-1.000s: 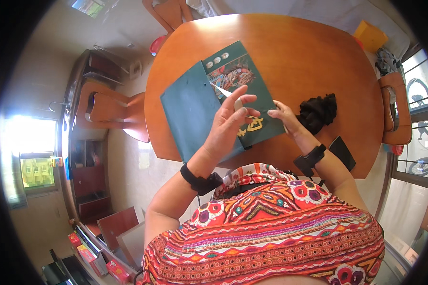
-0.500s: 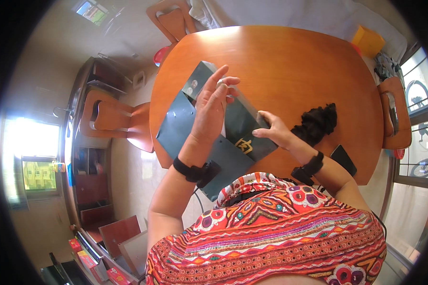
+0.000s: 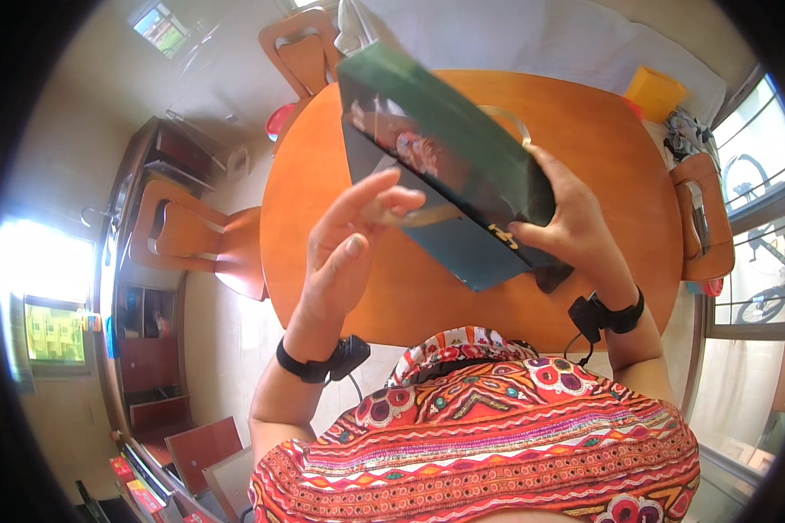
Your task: Wiping down gift boxes and a paper bag with a cloth on a wooden table.
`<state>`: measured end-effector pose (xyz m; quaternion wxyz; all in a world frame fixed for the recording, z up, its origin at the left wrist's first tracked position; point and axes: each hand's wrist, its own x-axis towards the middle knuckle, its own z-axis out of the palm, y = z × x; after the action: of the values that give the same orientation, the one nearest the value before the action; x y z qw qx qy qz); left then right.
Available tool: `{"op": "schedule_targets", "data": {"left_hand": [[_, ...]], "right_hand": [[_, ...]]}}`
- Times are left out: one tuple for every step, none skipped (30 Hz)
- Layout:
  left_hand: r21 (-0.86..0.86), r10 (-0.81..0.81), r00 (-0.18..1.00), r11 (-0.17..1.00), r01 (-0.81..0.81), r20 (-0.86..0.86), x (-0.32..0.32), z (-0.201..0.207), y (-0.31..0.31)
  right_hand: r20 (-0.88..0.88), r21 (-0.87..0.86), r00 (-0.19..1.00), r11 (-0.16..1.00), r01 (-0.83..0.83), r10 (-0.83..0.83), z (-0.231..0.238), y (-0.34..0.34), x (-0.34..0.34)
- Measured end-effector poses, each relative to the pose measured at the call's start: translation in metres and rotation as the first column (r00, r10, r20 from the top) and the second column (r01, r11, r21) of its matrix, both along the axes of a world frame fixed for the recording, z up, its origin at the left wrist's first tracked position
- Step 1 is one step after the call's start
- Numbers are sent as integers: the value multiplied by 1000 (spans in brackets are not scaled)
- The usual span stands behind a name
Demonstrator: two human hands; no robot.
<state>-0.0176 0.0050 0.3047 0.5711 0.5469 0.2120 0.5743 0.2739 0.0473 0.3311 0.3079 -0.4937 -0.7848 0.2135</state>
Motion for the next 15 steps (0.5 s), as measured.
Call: {"op": "schedule_targets", "data": {"left_hand": [[3,-9,1000,1000,9,-4,-2,-7,-3],[-51,16,1000,999,-15,9,-3,-13,-6],[-107,45,999,993,-43,22,-3,-18,-8],[-107,41,999,994,-39,19,-5,-22,-10],[-103,49,999,994,-46,24,-8,-25,-11],[-100,54,998,994,-51,29,-9,-27,-12],[-109,72,997,992,-68,36,-9,-26,-13],[-109,69,997,992,-65,35,-10,-25,-14],[-76,45,998,996,-42,40,-12,-24,-15],[-43,22,999,999,-20,45,-13,-22,-17],[-39,42,999,998,-41,25,-11,-19,-20],[-39,50,998,998,-49,28,-13,-17,-23],[-23,29,999,999,-28,45,-15,-15,-25],[-7,8,998,1000,-8,63,-17,-14,-29],[-18,30,998,999,-29,47,-17,-10,-34]], "right_hand": [[61,2,998,1000,-17,17,-1,0,-4],[121,2,992,999,-34,33,-2,-1,-7],[167,-22,985,999,-40,43,-4,-1,-9],[164,-21,986,999,-36,39,-7,-1,-10],[198,-7,978,997,-73,73,-12,-1,-12],[233,4,967,994,-108,104,-17,-1,-14],[245,4,959,989,-148,142,-19,-1,-18],[244,3,960,989,-145,140,-24,-1,-22],[293,-20,942,985,-169,167,-30,-3,-28],[341,-43,920,980,-192,195,-35,-5,-32],[355,-103,907,974,-203,226,-39,-9,-35],[357,-103,904,972,-211,234,-44,-11,-35],[351,-72,909,974,-213,225,-49,-13,-34],[346,-41,913,976,-216,216,-52,-14,-34],[365,-36,906,975,-219,217,-52,-17,-35]]}}
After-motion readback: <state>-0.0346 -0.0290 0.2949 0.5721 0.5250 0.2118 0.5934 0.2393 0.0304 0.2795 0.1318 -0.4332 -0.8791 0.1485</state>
